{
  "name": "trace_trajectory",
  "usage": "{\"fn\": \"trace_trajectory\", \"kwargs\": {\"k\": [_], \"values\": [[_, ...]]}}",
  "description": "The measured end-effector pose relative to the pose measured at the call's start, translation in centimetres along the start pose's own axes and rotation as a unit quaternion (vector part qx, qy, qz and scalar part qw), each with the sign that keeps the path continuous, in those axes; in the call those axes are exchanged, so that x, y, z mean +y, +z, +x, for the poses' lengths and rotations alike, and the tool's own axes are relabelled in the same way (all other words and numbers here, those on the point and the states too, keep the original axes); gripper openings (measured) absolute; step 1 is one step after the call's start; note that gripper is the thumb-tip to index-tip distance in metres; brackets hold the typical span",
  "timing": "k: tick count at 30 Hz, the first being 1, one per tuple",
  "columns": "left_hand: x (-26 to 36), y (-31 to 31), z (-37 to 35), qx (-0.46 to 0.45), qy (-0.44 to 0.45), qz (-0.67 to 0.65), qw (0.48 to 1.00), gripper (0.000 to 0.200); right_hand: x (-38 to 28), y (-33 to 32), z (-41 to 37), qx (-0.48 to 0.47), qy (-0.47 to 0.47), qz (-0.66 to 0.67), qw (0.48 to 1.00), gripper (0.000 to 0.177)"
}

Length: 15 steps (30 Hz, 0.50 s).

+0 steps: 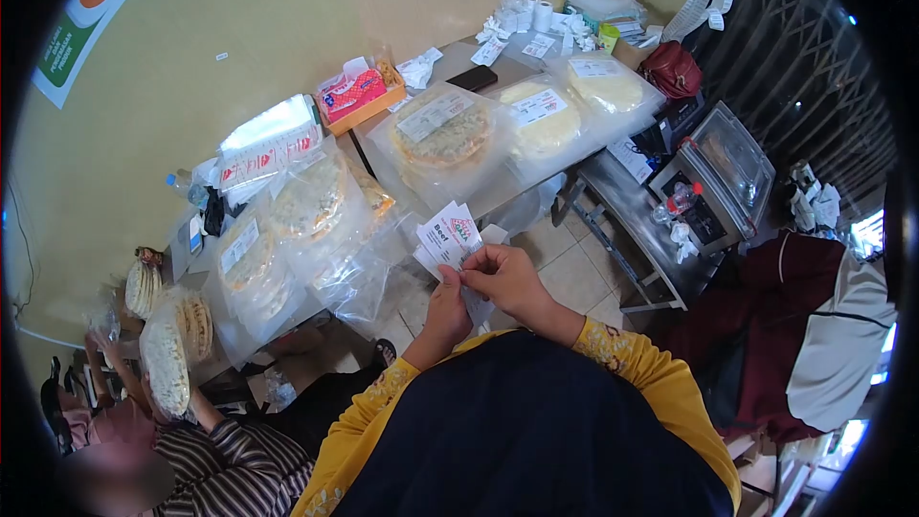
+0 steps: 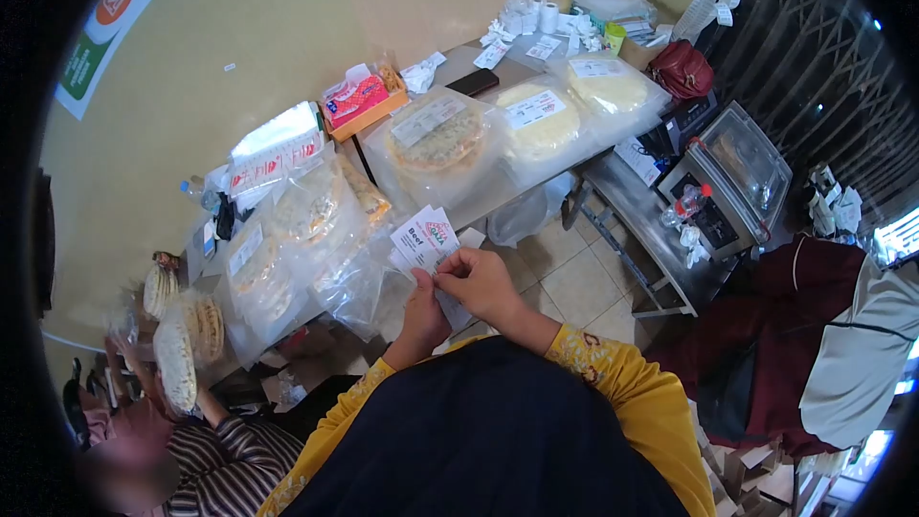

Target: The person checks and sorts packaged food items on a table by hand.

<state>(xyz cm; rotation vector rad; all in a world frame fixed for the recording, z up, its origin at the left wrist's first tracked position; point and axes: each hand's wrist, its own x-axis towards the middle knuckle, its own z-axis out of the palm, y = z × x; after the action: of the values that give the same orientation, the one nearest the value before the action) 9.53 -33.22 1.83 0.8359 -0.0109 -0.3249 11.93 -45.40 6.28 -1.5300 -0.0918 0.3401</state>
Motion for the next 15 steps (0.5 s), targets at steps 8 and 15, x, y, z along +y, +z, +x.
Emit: {"fn": "trace_trajectory", "kwargs": {"k": [8, 15], "values": [[0.7, -2.6, -2.2, 0.036, -0.041, -0.015, 0.998, 0.061, -0.5, 0.9, -1.6, 0.043, -0.054, -0.258, 0.964, 0.023], [6.9, -3.0, -4.5, -0.072, -0.123, -0.068, 0.987, 0.057, 1.1, -0.9, -1.1, 0.101, -0.244, -0.26, 0.929, 0.035]]}}
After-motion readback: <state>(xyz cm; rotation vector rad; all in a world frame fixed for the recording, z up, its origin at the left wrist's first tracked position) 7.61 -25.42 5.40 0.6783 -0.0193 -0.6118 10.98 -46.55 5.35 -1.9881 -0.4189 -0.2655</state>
